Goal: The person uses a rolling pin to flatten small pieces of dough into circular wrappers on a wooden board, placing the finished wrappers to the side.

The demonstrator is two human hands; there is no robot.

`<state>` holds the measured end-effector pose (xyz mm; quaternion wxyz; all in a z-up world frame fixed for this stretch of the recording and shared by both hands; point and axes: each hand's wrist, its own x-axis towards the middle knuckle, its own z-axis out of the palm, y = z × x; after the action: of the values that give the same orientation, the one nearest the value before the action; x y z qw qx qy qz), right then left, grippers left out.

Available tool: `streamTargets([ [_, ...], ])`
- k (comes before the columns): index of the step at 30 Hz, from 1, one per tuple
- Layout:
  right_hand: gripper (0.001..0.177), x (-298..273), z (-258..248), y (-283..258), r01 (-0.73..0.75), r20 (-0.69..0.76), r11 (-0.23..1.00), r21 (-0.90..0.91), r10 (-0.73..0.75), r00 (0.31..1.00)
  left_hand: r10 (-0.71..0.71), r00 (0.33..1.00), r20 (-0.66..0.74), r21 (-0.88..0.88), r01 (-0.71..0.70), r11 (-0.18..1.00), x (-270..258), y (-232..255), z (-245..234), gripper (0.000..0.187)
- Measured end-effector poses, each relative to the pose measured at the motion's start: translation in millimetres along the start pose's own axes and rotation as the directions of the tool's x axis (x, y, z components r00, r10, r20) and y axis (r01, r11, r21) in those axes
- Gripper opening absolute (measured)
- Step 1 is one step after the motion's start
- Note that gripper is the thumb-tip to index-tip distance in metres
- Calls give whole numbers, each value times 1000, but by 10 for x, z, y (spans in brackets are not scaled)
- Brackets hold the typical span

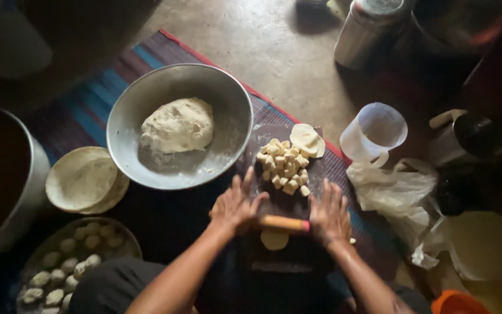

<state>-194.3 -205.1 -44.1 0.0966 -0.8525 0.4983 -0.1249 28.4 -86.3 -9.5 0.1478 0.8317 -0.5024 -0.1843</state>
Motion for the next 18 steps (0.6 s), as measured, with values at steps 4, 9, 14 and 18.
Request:
streamTargets([
  [4,64,-239,-105,-50,15,35,1000,-15,-14,999,111,992,51,61,-114,992,-300,-91,115,85],
  [9,64,74,56,-20,-36,81,999,-39,39,996,54,999,-8,2,-54,999,55,-270,284,85],
  [14,60,103,150,104,70,-79,997,36,-67,995,192,975,-113,53,-187,981,114,-223,258,73],
  [18,57,-522,115,127,45,-34,999,-1,-45,998,311,947,84,-27,-310,950,-724,-223,210,59],
])
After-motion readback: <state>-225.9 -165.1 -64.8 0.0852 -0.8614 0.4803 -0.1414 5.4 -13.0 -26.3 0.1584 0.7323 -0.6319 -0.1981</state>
